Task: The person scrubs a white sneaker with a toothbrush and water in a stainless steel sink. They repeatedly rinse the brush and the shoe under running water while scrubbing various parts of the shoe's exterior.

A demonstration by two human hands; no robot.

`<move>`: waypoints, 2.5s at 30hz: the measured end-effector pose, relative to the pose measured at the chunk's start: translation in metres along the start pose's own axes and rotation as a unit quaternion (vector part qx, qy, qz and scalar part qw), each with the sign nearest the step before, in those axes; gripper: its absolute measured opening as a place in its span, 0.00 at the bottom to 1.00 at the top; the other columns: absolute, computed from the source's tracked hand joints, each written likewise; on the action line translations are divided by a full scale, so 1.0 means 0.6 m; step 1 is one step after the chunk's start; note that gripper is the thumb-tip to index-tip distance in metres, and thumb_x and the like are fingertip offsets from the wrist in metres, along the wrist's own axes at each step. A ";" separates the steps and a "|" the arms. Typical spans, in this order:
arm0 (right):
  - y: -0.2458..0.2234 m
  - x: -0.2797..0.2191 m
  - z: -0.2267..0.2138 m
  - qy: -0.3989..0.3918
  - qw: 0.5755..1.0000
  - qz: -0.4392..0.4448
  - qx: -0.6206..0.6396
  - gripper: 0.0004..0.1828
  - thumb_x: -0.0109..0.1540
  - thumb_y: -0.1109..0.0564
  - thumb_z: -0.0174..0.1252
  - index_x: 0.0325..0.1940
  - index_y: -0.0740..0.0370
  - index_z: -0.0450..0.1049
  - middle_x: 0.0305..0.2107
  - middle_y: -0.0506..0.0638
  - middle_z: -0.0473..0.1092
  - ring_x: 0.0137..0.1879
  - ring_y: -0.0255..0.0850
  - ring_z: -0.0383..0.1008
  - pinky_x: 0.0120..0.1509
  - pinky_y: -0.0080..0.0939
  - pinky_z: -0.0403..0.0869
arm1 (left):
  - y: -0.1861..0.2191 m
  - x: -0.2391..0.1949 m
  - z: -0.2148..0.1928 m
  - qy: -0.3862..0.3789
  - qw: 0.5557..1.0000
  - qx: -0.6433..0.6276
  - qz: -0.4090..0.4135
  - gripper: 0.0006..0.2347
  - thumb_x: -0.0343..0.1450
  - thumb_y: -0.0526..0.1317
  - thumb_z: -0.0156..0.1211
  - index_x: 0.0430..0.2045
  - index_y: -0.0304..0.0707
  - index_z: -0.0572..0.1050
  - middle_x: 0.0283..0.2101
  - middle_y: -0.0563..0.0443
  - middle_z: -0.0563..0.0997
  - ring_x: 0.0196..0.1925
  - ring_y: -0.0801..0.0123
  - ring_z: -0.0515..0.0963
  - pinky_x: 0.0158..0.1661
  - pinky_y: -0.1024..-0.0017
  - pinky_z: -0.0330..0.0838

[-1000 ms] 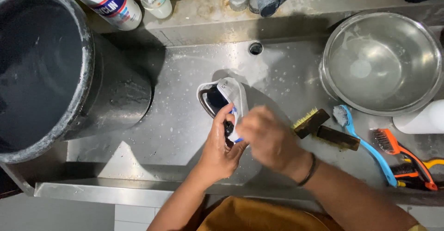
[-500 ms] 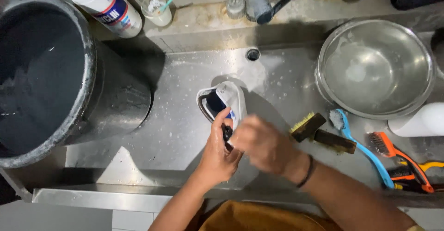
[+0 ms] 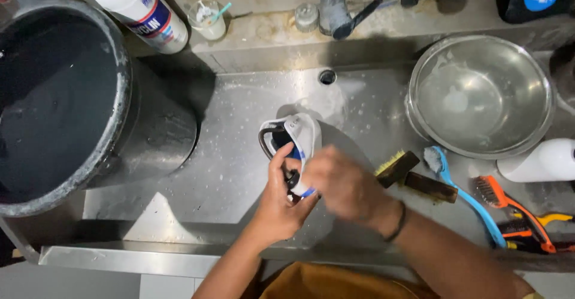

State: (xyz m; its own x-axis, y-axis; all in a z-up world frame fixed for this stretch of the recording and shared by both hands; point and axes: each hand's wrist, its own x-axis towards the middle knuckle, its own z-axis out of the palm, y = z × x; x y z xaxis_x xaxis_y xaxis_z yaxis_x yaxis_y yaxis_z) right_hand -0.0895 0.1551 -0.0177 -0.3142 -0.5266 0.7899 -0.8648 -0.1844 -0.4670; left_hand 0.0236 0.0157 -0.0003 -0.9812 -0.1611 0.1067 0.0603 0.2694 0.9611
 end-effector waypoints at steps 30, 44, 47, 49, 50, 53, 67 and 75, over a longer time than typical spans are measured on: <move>0.036 0.012 0.089 -0.159 0.981 0.108 0.020 0.10 0.66 0.60 0.53 0.38 0.53 0.81 0.39 0.47 0.78 0.43 0.47 0.79 0.53 0.49 0.76 | 0.006 -0.037 -0.126 -0.039 0.993 -0.019 -0.113 0.49 0.64 0.30 0.67 0.74 0.34 0.32 0.70 0.23 0.59 0.69 0.30 0.63 0.62 0.39 0.61; 0.104 -0.050 0.079 -0.128 0.971 0.189 -0.070 0.05 0.66 0.60 0.56 0.38 0.57 0.77 0.34 0.48 0.73 0.43 0.49 0.79 0.52 0.48 0.76 | -0.050 -0.043 -0.124 -0.056 0.994 -0.063 -0.071 0.53 0.63 0.28 0.70 0.74 0.35 0.27 0.64 0.34 0.72 0.60 0.52 0.75 0.58 0.54 0.70; 0.086 -0.079 0.105 -0.133 0.985 0.113 -0.017 0.08 0.68 0.57 0.51 0.41 0.51 0.76 0.39 0.46 0.74 0.47 0.47 0.77 0.56 0.48 0.75 | -0.070 -0.033 -0.128 -0.082 0.993 -0.036 -0.079 0.52 0.65 0.32 0.70 0.73 0.30 0.28 0.66 0.30 0.69 0.61 0.42 0.73 0.57 0.49 0.70; 0.148 -0.103 0.094 -0.089 0.986 0.121 -0.069 0.10 0.71 0.59 0.48 0.38 0.59 0.74 0.32 0.55 0.69 0.43 0.55 0.74 0.53 0.53 0.74 | -0.099 -0.040 -0.133 -0.116 0.988 0.016 -0.105 0.49 0.69 0.40 0.68 0.75 0.38 0.30 0.66 0.36 0.70 0.61 0.50 0.73 0.59 0.54 0.67; 0.150 -0.100 0.074 -0.088 0.987 0.113 -0.071 0.10 0.71 0.59 0.48 0.38 0.59 0.74 0.32 0.55 0.69 0.43 0.55 0.74 0.53 0.53 0.74 | -0.081 -0.040 -0.130 -0.112 0.989 0.019 -0.098 0.49 0.69 0.40 0.68 0.75 0.38 0.30 0.66 0.36 0.70 0.61 0.50 0.73 0.59 0.54 0.67; 0.157 -0.063 -0.002 -0.086 0.932 0.341 -0.084 0.01 0.65 0.59 0.59 0.38 0.55 0.75 0.29 0.50 0.71 0.42 0.53 0.77 0.49 0.52 0.75 | -0.041 -0.027 -0.135 -0.120 0.968 0.126 -0.183 0.35 0.77 0.43 0.50 0.76 0.43 0.34 0.76 0.30 0.50 0.75 0.38 0.53 0.69 0.48 0.53; 0.169 -0.095 -0.293 0.062 0.787 0.598 -0.134 0.03 0.74 0.59 0.59 0.51 0.56 0.73 0.35 0.47 0.72 0.26 0.36 0.73 0.30 0.34 0.74 | -0.055 -0.009 -0.115 -0.185 0.917 0.278 -0.217 0.26 0.77 0.46 0.47 0.73 0.62 0.51 0.14 0.48 0.68 0.16 0.60 0.65 0.23 0.63 0.63; 0.140 -0.065 -0.055 -0.026 0.832 0.553 0.042 0.20 0.58 0.65 0.65 0.54 0.61 0.76 0.44 0.57 0.76 0.44 0.44 0.79 0.47 0.43 0.79 | -0.063 0.053 -0.055 -0.084 0.936 0.069 -0.335 0.20 0.78 0.49 0.46 0.55 0.32 0.75 0.42 0.36 0.84 0.45 0.56 0.83 0.42 0.58 0.79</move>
State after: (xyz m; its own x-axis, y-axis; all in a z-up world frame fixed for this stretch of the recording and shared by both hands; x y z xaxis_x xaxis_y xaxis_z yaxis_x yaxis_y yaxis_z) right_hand -0.1629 0.1878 -0.0748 -0.8802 -0.4472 -0.1589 -0.0265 0.3805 -0.9244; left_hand -0.0037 -0.0307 -0.0247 -0.8055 -0.1890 -0.5616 -0.5923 0.2830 0.7544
